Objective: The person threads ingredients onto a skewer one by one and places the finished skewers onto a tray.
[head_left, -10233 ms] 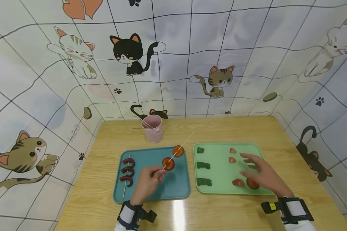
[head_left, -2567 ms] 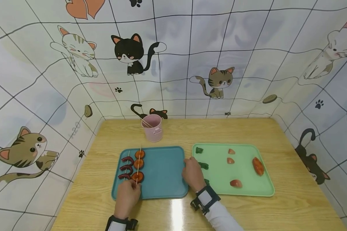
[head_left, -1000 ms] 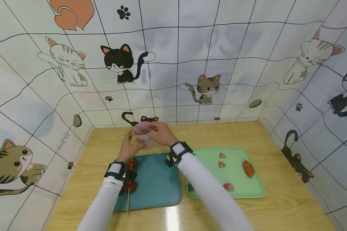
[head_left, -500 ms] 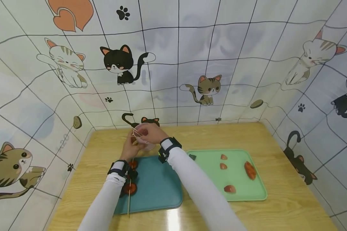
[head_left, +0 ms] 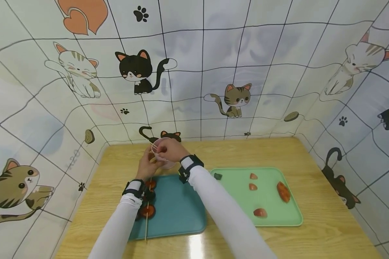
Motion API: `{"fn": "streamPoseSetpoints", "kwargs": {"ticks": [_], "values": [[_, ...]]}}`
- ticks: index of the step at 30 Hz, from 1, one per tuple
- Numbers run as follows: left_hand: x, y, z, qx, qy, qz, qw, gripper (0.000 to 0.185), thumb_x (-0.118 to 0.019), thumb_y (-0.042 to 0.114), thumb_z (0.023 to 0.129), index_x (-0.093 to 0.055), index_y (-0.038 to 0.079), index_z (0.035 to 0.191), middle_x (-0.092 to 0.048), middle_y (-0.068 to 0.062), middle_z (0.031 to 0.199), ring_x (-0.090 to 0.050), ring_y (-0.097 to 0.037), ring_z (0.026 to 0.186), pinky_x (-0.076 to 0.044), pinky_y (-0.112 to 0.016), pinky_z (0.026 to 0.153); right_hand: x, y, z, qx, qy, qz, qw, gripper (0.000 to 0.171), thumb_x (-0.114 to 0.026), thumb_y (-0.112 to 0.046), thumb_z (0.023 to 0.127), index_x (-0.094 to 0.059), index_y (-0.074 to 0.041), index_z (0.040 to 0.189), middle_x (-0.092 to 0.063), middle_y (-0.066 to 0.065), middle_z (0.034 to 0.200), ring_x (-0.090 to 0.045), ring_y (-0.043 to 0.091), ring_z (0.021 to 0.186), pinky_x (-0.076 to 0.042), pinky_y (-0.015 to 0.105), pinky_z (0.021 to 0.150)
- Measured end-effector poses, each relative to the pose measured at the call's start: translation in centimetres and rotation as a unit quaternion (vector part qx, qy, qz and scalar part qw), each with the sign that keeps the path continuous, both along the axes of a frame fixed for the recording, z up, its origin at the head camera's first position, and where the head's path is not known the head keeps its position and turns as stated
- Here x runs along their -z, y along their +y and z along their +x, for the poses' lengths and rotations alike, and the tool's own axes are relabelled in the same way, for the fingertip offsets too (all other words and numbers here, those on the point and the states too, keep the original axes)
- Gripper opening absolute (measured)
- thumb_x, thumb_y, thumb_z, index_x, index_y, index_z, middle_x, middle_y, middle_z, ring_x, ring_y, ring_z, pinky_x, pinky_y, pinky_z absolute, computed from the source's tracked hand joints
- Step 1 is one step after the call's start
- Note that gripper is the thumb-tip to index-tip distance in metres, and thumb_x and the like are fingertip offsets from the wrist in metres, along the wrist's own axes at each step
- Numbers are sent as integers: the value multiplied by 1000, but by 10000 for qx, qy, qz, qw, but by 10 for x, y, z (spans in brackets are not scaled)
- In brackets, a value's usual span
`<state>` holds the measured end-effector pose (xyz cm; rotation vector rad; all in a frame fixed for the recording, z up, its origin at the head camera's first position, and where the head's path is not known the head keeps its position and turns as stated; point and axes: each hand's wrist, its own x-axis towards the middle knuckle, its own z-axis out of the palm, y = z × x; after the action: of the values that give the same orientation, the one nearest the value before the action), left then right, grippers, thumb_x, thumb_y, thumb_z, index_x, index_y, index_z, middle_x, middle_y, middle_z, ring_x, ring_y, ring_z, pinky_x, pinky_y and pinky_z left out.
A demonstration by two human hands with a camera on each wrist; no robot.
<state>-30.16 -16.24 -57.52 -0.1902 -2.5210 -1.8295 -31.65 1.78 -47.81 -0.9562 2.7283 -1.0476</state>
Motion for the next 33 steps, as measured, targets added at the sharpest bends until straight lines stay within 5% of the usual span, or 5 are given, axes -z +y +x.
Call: {"fn": "streamPoseSetpoints", "kwargs": {"ticks": [8,17,26,33], "values": [[-3,3,3,7,-36,27,10000,81,-80,3,87,-38,20,154,-49,-20,152,-46,-40,144,-44,-56,112,2,3,1,233,-12,-259,9994,11,-69,-18,99,-79,-13,102,-76,-1,110,-67,13,105,-55,24,89],[-6,8,2,-85,-135,4,9999,84,-81,5,87,-35,19,156,-50,-21,151,-47,-39,143,-42,-55,114,-12,14,11,803,-231,-1403,9866,17,-70,-16,98,-75,-7,112,-76,4,108,-71,17,98,-58,27,86],[-10,8,5,-143,-429,-400,9982,95,-82,12,87,-24,17,162,-43,-27,155,-47,-48,141,-43,-59,112,-40,45,23,1459,-177,-2977,9433,14,-72,-23,98,-73,-12,108,-75,3,109,-71,15,101,-58,30,88],[-19,4,14,-66,-455,-58,9989,100,-82,10,87,-17,15,164,-32,-26,161,-40,-48,145,-40,-59,115,-61,73,34,1329,-717,-4098,8996,17,-74,-16,96,-71,-7,109,-74,12,108,-74,20,98,-61,33,89]]}}
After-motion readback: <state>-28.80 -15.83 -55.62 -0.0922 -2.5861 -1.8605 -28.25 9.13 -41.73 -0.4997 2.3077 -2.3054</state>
